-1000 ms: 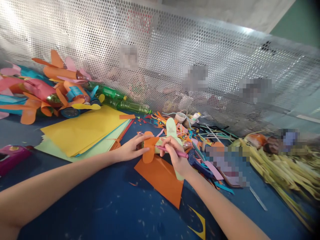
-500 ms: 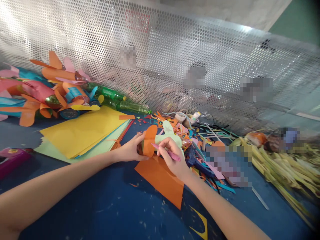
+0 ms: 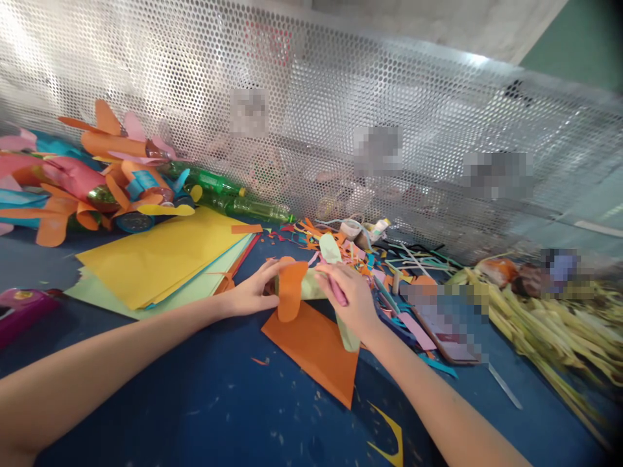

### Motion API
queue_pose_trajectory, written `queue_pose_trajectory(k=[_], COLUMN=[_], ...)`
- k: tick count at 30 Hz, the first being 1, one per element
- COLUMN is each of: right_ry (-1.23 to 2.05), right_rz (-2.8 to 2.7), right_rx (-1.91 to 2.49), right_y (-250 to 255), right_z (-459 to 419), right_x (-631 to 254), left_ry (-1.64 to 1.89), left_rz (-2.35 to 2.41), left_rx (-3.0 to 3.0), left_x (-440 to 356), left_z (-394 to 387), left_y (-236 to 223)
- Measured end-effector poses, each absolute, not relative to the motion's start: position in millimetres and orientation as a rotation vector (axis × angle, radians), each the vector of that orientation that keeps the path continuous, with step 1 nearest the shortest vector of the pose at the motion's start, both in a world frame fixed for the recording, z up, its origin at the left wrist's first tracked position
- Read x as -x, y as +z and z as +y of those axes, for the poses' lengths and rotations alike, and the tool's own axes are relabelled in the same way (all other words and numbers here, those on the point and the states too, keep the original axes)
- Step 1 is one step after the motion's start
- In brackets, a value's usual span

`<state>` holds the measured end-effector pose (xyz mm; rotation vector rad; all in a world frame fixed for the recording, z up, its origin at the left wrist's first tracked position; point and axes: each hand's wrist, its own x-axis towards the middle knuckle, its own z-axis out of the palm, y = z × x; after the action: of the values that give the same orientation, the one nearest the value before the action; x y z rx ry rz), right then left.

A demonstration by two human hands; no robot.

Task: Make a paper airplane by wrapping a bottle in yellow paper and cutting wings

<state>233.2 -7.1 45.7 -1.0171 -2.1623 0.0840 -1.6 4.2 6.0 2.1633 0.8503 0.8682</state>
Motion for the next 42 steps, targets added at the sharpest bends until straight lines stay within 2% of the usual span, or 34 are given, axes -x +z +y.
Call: queue_pose_trajectory(k=[6, 15, 22, 27, 31, 33, 42], right_ry=[-0.026, -0.031, -0.061, -0.026, -0.044, 0.047, 0.233], right_rz=[-2.284, -2.289, -2.311, -2.008, -1.727, -1.621, -1.575], right_rx=[0.988, 0.985, 0.979, 1.048, 1.292, 1.412, 1.427], right_y=[33, 35, 35, 45, 45, 38, 11], right_z=[-1, 1, -1, 4, 24, 38, 50], right_x=[-232, -234, -232, -244, -273, -286, -282], left_ry=[0.884, 0.925, 0.942, 1.044, 1.026, 1.025, 0.986], left_rz=[0.73, 0.791, 0.827, 0.777, 0.726, 0.743, 0.881], left_rx=[-1.999, -2.271, -2.194, -1.964, -1.837, -1.853, -2.02], left_x=[0, 1, -1, -4, -6, -5, -3], left_z=[4, 5, 8, 5, 1, 0, 3], left_y=[0, 2, -4, -1, 7, 9, 10])
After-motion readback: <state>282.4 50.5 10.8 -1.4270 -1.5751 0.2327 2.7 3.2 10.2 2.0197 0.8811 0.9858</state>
